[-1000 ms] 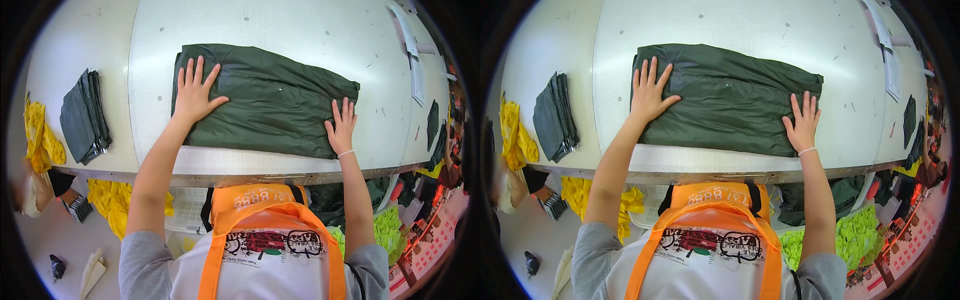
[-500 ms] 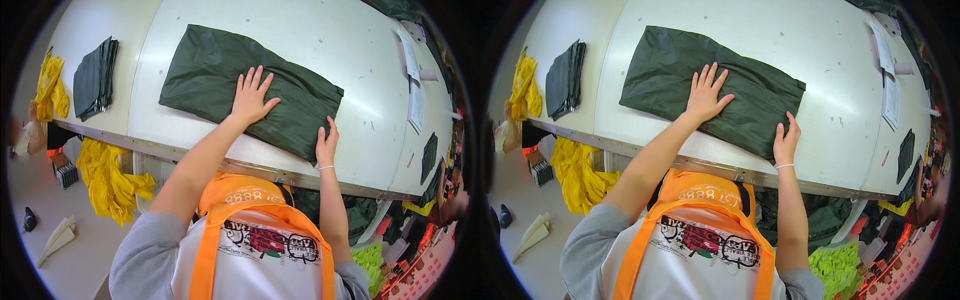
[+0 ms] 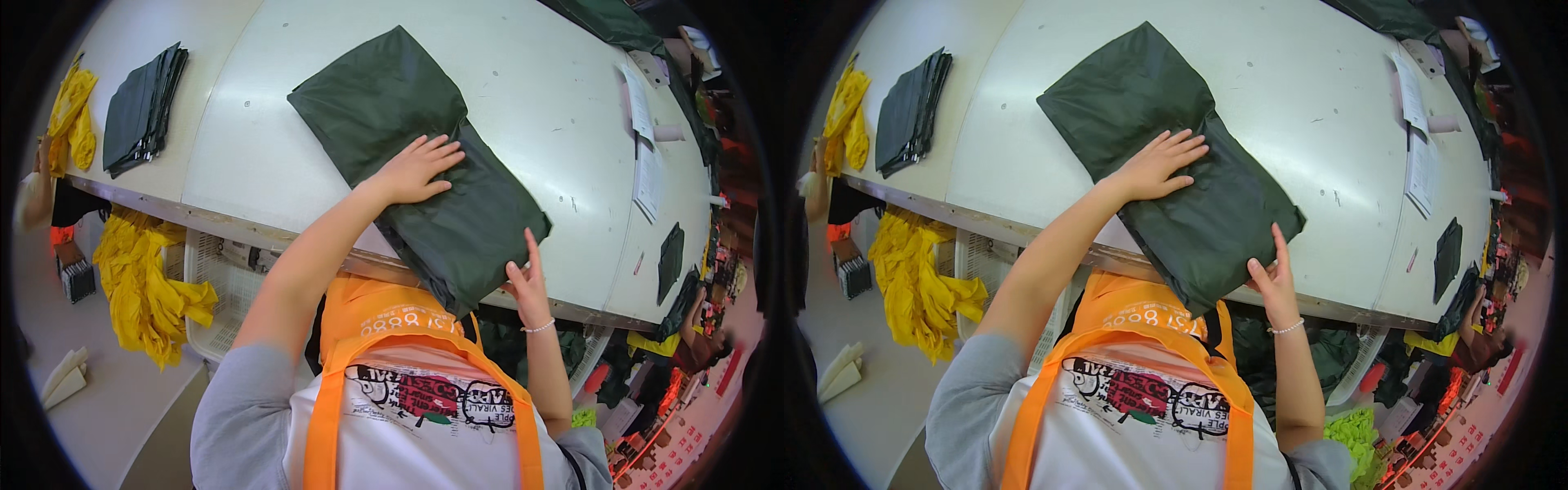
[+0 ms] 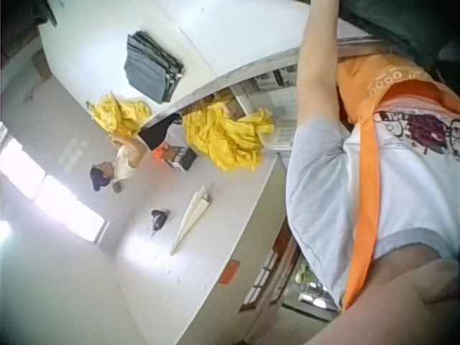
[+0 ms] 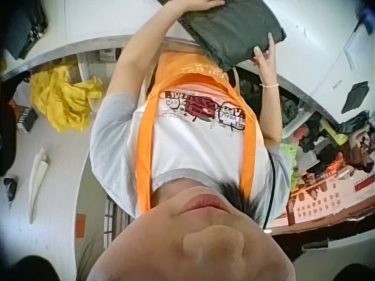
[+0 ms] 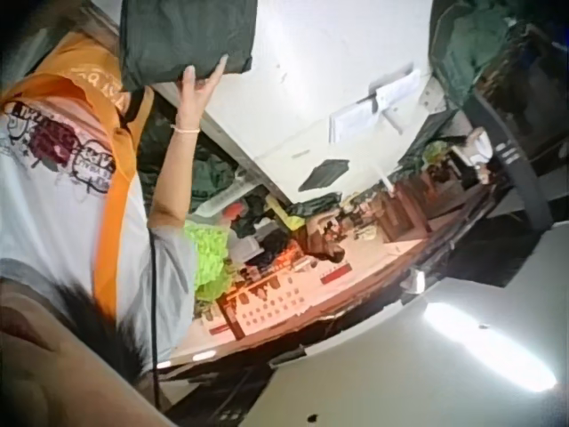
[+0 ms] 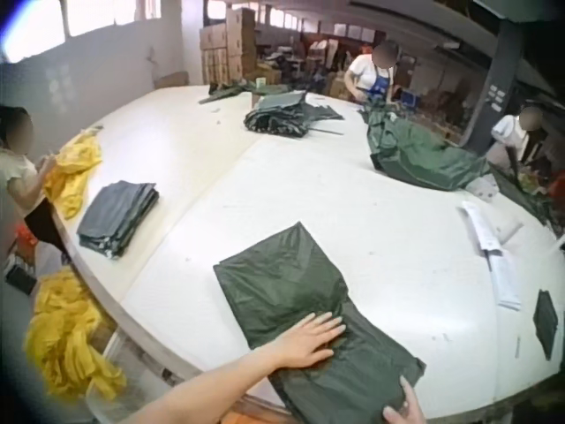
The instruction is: The person folds a dark green raincoat on a white table, aligning edges and smoothing the fabric. They then use scissors to trim a small tag or thread from the collar area before refolding the coat.
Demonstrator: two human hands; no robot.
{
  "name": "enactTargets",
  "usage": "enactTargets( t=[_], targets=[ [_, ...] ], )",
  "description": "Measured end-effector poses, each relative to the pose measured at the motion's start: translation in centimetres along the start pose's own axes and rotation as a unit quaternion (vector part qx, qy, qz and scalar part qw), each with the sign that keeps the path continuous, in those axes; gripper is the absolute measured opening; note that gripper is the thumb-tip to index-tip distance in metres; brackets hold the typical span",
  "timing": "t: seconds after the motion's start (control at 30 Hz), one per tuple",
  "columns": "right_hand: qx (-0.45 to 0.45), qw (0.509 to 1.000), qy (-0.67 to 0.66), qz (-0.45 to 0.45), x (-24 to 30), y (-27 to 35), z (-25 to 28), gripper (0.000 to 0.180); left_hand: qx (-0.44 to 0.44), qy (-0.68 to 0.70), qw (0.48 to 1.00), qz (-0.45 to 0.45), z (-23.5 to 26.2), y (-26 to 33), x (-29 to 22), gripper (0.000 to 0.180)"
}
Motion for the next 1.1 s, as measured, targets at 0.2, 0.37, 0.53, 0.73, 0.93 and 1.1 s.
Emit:
enactTargets(
  t=[0.2, 0.37, 0.53, 0.73, 0.93, 1.1],
  targets=[
    [-0.022, 0.996, -0.034, 0.085, -9.8, -1.3, 0.8, 0.074, -0.075, -0.147, 0.986, -0.002, -4.0, -0.2, -1.7, 0.06],
    [-0.059, 0.977, 0.128, 0.158, -9.9, -1.4, -0.1, 0.08, -0.042, -0.148, 0.988, 0.023, -1.9, -0.9, -2.5, 0.063],
    [-0.231, 0.82, 0.429, 0.299, -4.5, -4.5, 3.7, 0.06, -0.097, -0.19, 0.975, 0.058, -1.8, -0.5, -1.3, 0.065],
    [-0.141, 0.914, 0.359, 0.123, -4.5, -13.0, 6.2, 0.035, -0.099, -0.2, 0.973, 0.055, -3.0, -0.6, -1.4, 0.065],
    [-0.235, 0.855, 0.431, 0.166, -7.1, -13.4, 6.3, 0.032, -0.099, -0.169, 0.979, 0.057, -3.3, -0.5, -1.4, 0.061],
    [-0.273, 0.798, 0.493, 0.213, -7.4, -13.2, 5.5, 0.029, -0.106, -0.174, 0.978, 0.046, -2.7, -3.5, -4.0, 0.063]
  ],
)
Point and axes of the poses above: each hand's wrist, its own y-axis away from the middle knuckle, its own z-axis out of the back of the hand, x = y × z, the point moved 3 cm from there along -y, towards the middle knuckle, and after that the axes turned 8 degrees about z, right-handed, at the moved point
